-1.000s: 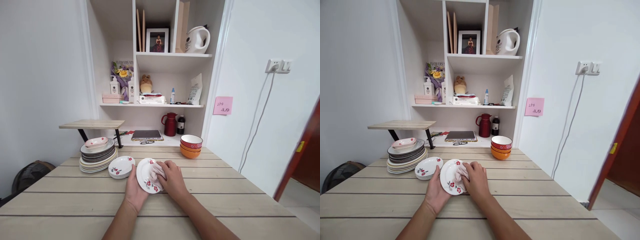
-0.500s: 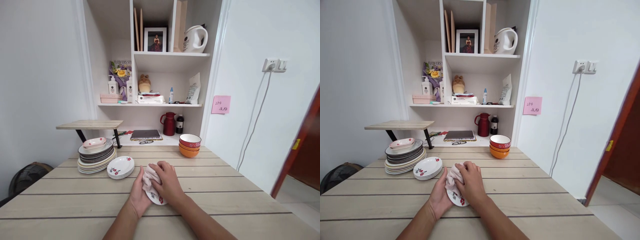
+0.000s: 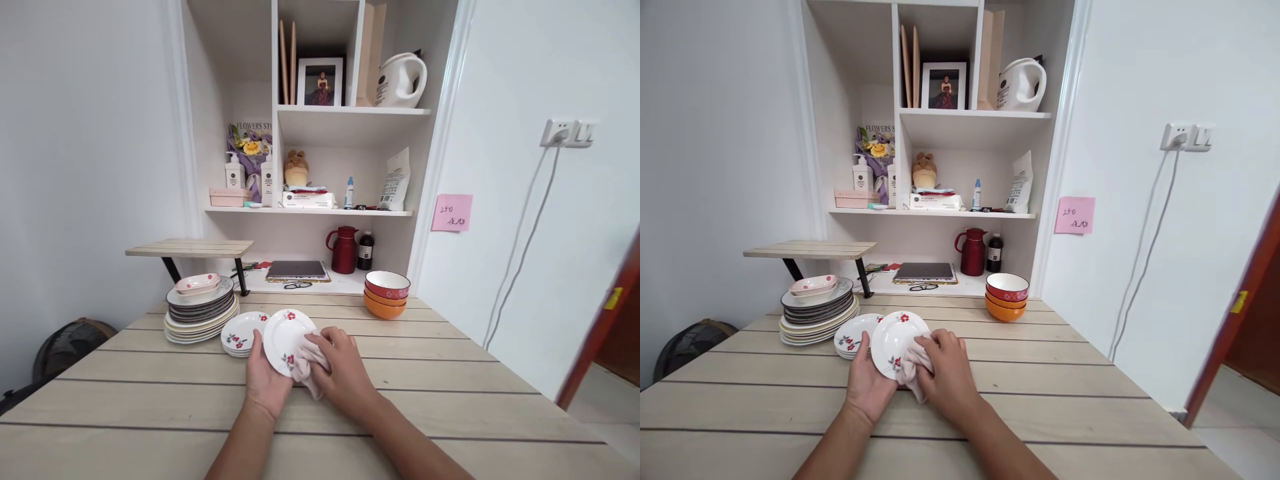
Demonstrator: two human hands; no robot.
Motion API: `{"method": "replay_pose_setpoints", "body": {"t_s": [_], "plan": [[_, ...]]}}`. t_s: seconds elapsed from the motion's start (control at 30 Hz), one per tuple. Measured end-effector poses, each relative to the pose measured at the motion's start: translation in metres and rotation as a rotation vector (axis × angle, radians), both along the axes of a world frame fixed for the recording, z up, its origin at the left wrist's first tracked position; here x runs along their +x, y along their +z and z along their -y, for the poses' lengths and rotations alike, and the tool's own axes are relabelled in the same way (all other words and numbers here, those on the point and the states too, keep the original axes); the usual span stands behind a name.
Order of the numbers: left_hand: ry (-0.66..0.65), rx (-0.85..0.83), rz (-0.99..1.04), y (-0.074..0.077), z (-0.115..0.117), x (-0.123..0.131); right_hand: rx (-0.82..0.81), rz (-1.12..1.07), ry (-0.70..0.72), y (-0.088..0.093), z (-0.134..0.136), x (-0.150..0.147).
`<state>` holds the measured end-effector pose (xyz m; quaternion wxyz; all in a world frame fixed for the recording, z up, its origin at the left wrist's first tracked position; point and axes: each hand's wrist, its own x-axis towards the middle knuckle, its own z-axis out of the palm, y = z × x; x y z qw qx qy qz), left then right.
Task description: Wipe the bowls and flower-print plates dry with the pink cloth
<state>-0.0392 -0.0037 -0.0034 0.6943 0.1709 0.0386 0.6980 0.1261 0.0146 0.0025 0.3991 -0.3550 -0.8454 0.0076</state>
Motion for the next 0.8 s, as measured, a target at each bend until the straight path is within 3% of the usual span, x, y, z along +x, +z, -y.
{"method": "replay_pose_setpoints", "body": {"t_s": [0.07,0.17,0.27,0.37,0.53,0.7,0.8], "plan": [[-0.025,-0.039,-0.045,0.000,0.001,0.002,0.018,0.022,0.051,0.002,0.006,-0.004],[-0.178,-0.086,-0.157,0.000,0.005,0.013,0.029,0.040,0.058,0.006,0.009,-0.008],[-0.313,-0.091,-0.210,0.001,0.007,0.028,0.033,0.032,-0.018,0.007,0.004,-0.006],[-0.359,-0.069,-0.218,0.002,0.008,0.037,0.013,0.020,-0.133,0.006,-0.005,0.000],[-0.259,-0.050,-0.175,0.005,0.005,0.027,-0.048,0.015,-0.207,0.004,-0.013,0.008],[-0.041,-0.045,-0.080,0.002,0.001,0.007,-0.070,-0.022,-0.126,0.003,-0.006,0.004],[-0.003,-0.052,-0.071,0.002,0.001,0.002,-0.054,-0.029,-0.029,0.004,0.002,-0.001]]}}
